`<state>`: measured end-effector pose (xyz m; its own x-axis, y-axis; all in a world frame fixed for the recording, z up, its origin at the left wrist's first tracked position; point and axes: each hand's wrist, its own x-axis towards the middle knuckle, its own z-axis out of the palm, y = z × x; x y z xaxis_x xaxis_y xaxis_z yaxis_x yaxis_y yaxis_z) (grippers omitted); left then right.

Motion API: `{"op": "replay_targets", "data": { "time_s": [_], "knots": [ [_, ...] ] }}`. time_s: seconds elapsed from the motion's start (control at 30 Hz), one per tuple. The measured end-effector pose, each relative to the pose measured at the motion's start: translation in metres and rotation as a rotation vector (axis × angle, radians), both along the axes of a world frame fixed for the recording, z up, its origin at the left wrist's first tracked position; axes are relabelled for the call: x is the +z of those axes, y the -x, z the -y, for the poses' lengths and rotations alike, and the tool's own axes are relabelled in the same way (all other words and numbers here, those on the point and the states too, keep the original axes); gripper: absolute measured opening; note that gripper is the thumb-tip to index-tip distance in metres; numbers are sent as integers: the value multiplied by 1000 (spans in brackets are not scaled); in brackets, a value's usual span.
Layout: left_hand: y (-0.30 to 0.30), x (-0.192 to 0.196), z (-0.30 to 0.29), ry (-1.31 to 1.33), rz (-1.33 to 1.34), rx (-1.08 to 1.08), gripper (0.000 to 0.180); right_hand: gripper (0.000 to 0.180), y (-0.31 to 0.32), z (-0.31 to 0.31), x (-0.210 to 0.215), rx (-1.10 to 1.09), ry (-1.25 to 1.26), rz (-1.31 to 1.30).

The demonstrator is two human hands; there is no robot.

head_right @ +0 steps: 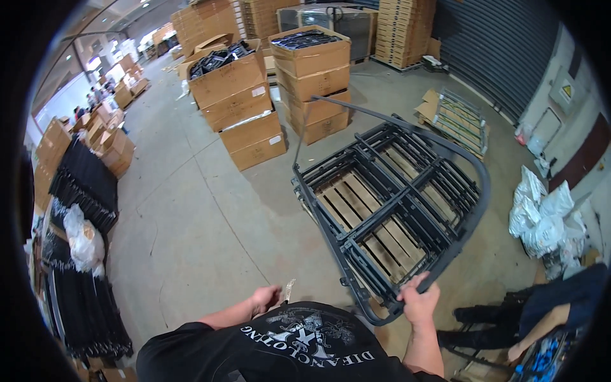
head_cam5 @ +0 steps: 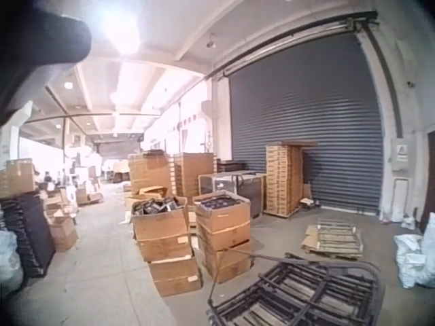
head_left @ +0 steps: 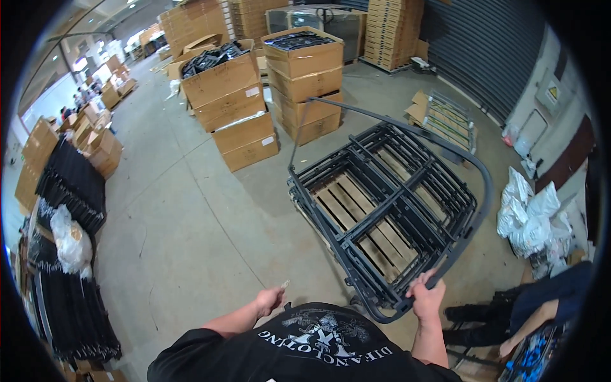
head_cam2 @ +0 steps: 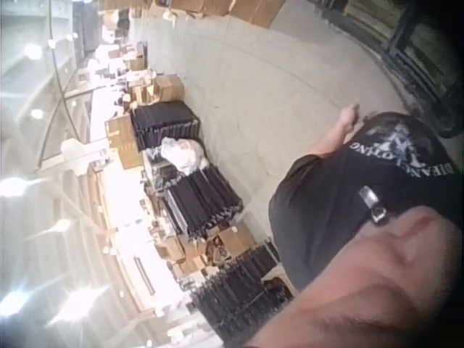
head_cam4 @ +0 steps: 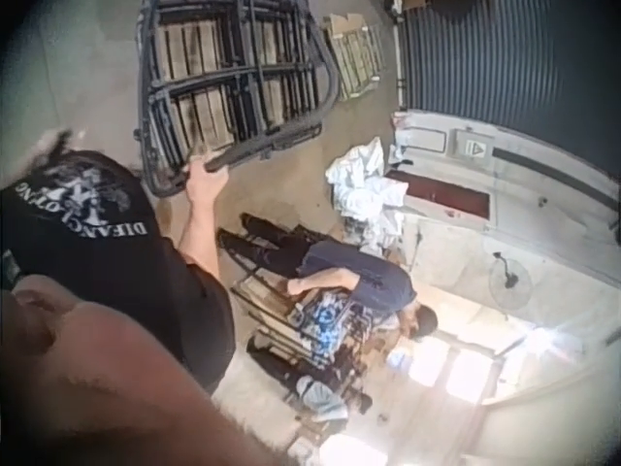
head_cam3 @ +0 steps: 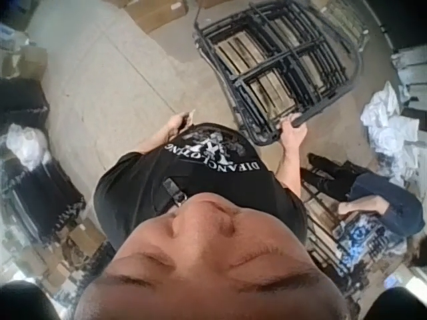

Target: Assembling blue plastic caps onto metal chair frames using pliers in a factory environment.

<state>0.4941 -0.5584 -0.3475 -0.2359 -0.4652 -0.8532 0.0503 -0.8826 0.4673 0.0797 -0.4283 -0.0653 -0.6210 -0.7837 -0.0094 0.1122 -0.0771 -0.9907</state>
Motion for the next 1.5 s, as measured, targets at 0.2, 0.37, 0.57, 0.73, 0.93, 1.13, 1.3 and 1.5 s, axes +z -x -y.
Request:
{"op": "replay_targets", "data": {
  "time_s": [0.2, 0.37, 0.57, 0.73, 0.93, 1.13, 1.3, 1.5],
  "knots": [
    [68, 301, 147, 528, -877, 282, 95, 24, -119, -10, 16, 30, -130, -713],
    [10, 375, 222, 427, -1312, 462, 88, 29, -158, -28, 25, 163, 124, -1060],
    [7, 370, 136, 576, -1017, 529, 8, 31, -157, -102, 19, 0, 114, -1095],
    [56, 344, 34, 533, -789, 389, 29, 25, -134, -230, 23, -137, -107, -975],
    [83, 320, -135, 360, -728, 153, 24, 23, -130, -428, 71, -96, -340, -930],
    [119, 262, -275, -183, -474, -130, 30, 22, -178, -610, 148, -52, -682, -880],
    [210, 174, -394, -346, -371, -643, 26, 22, -194, -722, 167, -125, -918, -937],
    [334, 133, -533, -353, -362, -1340, 38, 22, -188, -795, 147, -232, -1240, -1002]
  ]
}}
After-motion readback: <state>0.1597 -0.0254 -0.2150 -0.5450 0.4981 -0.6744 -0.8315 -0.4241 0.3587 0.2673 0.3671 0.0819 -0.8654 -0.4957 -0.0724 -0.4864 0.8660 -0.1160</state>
